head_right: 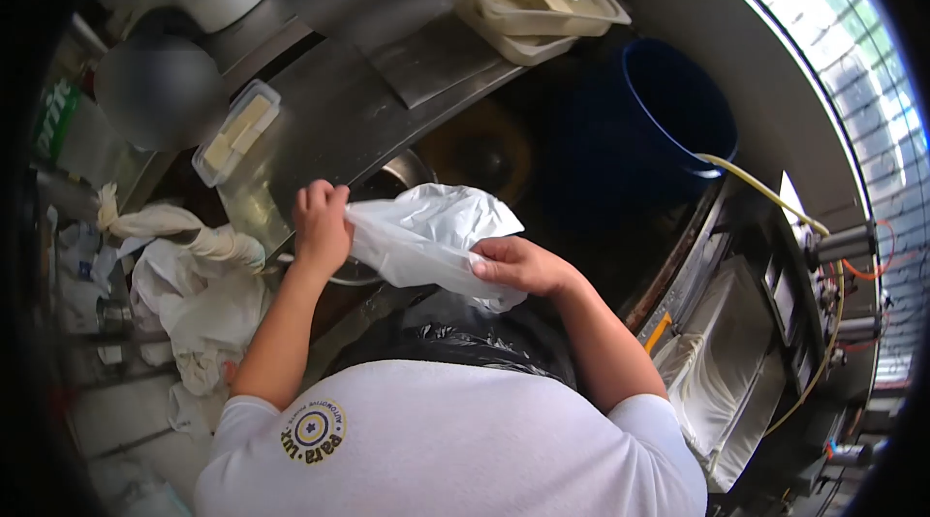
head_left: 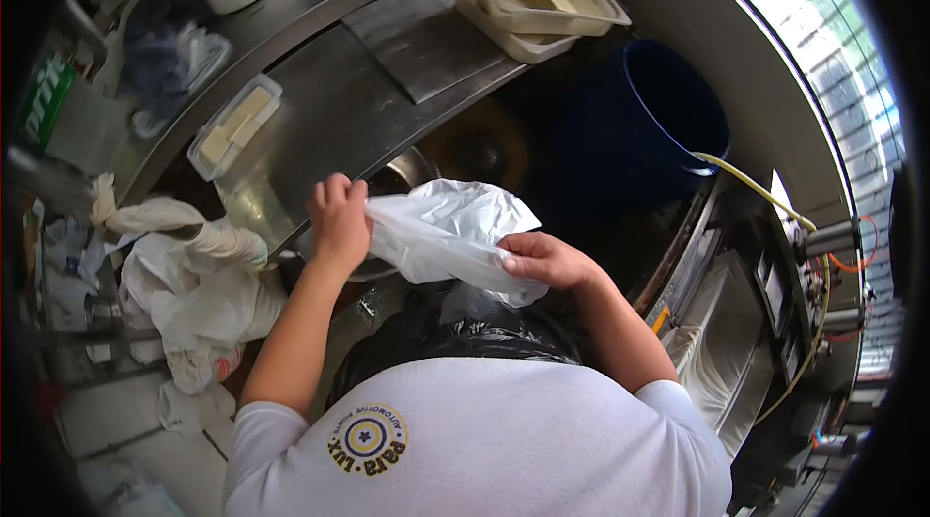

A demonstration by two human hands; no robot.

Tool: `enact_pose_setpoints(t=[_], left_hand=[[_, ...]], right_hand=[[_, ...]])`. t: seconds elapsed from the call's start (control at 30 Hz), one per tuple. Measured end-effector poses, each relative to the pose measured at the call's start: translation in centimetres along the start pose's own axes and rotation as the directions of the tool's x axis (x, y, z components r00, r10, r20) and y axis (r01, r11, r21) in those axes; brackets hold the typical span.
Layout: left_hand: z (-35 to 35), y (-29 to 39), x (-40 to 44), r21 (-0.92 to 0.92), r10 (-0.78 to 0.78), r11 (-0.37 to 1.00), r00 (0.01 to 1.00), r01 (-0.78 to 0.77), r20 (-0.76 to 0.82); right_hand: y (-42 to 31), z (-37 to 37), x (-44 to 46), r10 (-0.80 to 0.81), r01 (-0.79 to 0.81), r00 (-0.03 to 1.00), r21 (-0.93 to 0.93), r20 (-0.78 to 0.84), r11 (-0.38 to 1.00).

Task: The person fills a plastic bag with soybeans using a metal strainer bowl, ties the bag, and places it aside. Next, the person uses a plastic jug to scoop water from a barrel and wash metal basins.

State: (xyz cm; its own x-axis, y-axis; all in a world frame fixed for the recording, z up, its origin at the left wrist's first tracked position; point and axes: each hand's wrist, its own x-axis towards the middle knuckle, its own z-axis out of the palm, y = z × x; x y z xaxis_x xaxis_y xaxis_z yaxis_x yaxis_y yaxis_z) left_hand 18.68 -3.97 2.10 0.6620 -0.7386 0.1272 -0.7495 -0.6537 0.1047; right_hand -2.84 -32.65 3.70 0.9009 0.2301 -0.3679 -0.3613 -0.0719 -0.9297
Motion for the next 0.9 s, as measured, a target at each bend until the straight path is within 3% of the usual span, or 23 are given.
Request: enact_pose_setpoints(t=[0.07, 0.1, 0.13, 0.17, 0.2, 0.23, 0.27, 0.3, 0.33, 0.37, 0.4, 0.47, 0.5, 0.53, 0.6, 0.63, 0.67, 0.7, 0.73, 0.77, 0.83, 0.87, 0.9], left_hand=[[6.0, -4.5, -0.1, -0.426, -0.248, 0.903, 0.87, 0.049, -0.427], [6.0, -3.9, -0.2, -0.844, -0.565, 0.491, 0.816, 0.216, -0.119], [6.0, -2.1, 0.0, -0.949, -0.651, -0.108, 0.701, 0.296, 0.292], [7.5, -0.9, -1.0, -0.966, -0.607, 0.03, 0.773, 0.255, 0.185], [9.0, 0.1, -2.4, -0.964, -0.549, 0.169, 0.832, 0.205, 0.081], [7.2, 1.2, -3.8, -0.865, -0.386, 0.487, 0.918, 0.123, -0.087], [5.3, 1.4, -4.9, -0.67, -0.172, 0.742, 0.968, 0.007, -0.18], [5.4, 0.1, -5.6, -0.66, -0.216, 0.75, 0.96, 0.044, -0.181], [5.9, -1.4, -6.2, -0.495, -0.153, 0.868, 0.959, 0.014, -0.24], [6.7, -2.9, -6.6, -0.311, -0.071, 0.95, 0.958, -0.02, -0.279], [8.0, -5.2, -7.0, -0.374, -0.241, 0.916, 0.943, 0.144, -0.228], [11.0, -9.3, -6.9, -0.735, -0.676, 0.525, 0.735, 0.429, -0.054], [10.7, -9.7, -5.8, -0.898, -0.771, -0.121, 0.53, 0.423, 0.354], [10.2, -9.2, -5.6, -0.896, -0.768, -0.129, 0.528, 0.425, 0.361], [8.8, -8.3, -4.8, -0.689, -0.458, -0.711, 0.652, 0.139, 0.605], [8.2, -7.6, -4.9, -0.736, -0.398, -0.635, 0.716, 0.236, 0.573], [8.7, -7.3, -5.4, -0.821, -0.348, -0.462, 0.784, 0.334, 0.514], [7.6, -6.8, -6.0, -0.943, -0.289, -0.026, 0.901, 0.331, 0.324], [8.3, -7.3, -6.4, -0.894, -0.202, 0.423, 0.977, 0.151, 0.069], [8.0, -7.7, -6.5, -0.715, -0.105, 0.699, 0.984, -0.028, -0.141], [8.5, -9.2, -6.9, -0.518, -0.194, 0.853, 0.96, 0.063, -0.203], [9.7, -10.6, -6.6, -0.545, -0.312, 0.819, 0.936, 0.179, -0.16], [9.7, -11.7, -6.1, -0.702, -0.515, 0.628, 0.856, 0.337, -0.05]], right_hand=[[1.0, 0.9, 1.1, -0.143, 0.14, 0.988, -0.058, -0.062, 0.988], [1.3, 1.2, 2.0, -0.112, 0.071, 0.977, -0.221, -0.18, 0.973], [1.9, 1.4, 3.1, -0.105, -0.013, 0.95, -0.373, -0.295, 0.928], [5.2, 1.1, 4.9, -0.22, -0.041, 0.853, -0.48, -0.474, 0.876], [5.7, 0.7, 6.1, -0.407, -0.105, 0.744, -0.694, -0.53, 0.712], [5.7, 1.0, 6.8, -0.254, -0.026, 0.66, -0.36, -0.706, 0.932], [5.5, 0.9, 7.9, -0.119, 0.276, 0.655, 0.09, -0.746, 0.957], [3.9, 0.9, 7.7, -0.001, 0.362, 0.703, 0.356, -0.711, 0.862], [1.9, 0.9, 7.1, 0.103, 0.326, 0.791, 0.557, -0.604, 0.764], [2.1, -0.1, 6.7, 0.06, 0.253, 0.894, 0.61, -0.445, 0.751], [2.1, -0.5, 6.5, 0.012, 0.177, 0.961, 0.646, -0.277, 0.743], [-0.2, 1.9, 6.2, 0.073, 0.018, 0.961, 0.326, -0.265, 0.945], [-0.7, 2.5, 6.3, 0.112, -0.082, 0.961, 0.125, -0.251, 0.989], [0.3, 3.0, 7.0, 0.012, -0.072, 0.963, -0.212, -0.27, 0.975], [4.2, 2.0, 9.3, 0.017, -0.234, 0.899, -0.445, -0.439, 0.864], [7.8, 0.6, 10.7, -0.128, -0.16, 0.814, -0.432, -0.566, 0.888], [9.3, -0.1, 12.0, -0.138, -0.062, 0.717, -0.259, -0.683, 0.964], [7.8, 0.0, 12.4, -0.034, 0.082, 0.675, 0.029, -0.737, 0.996], [5.2, 0.2, 12.6, 0.074, 0.245, 0.653, 0.302, -0.754, 0.921], [3.5, 0.0, 12.2, 0.105, 0.352, 0.723, 0.494, -0.683, 0.795], [-0.1, 0.8, 11.3, 0.115, 0.325, 0.849, 0.682, -0.516, 0.655], [-0.5, 1.0, 10.8, 0.079, 0.293, 0.899, 0.726, -0.43, 0.622], [-1.1, 1.7, 10.4, 0.058, 0.233, 0.927, 0.692, -0.37, 0.683]])
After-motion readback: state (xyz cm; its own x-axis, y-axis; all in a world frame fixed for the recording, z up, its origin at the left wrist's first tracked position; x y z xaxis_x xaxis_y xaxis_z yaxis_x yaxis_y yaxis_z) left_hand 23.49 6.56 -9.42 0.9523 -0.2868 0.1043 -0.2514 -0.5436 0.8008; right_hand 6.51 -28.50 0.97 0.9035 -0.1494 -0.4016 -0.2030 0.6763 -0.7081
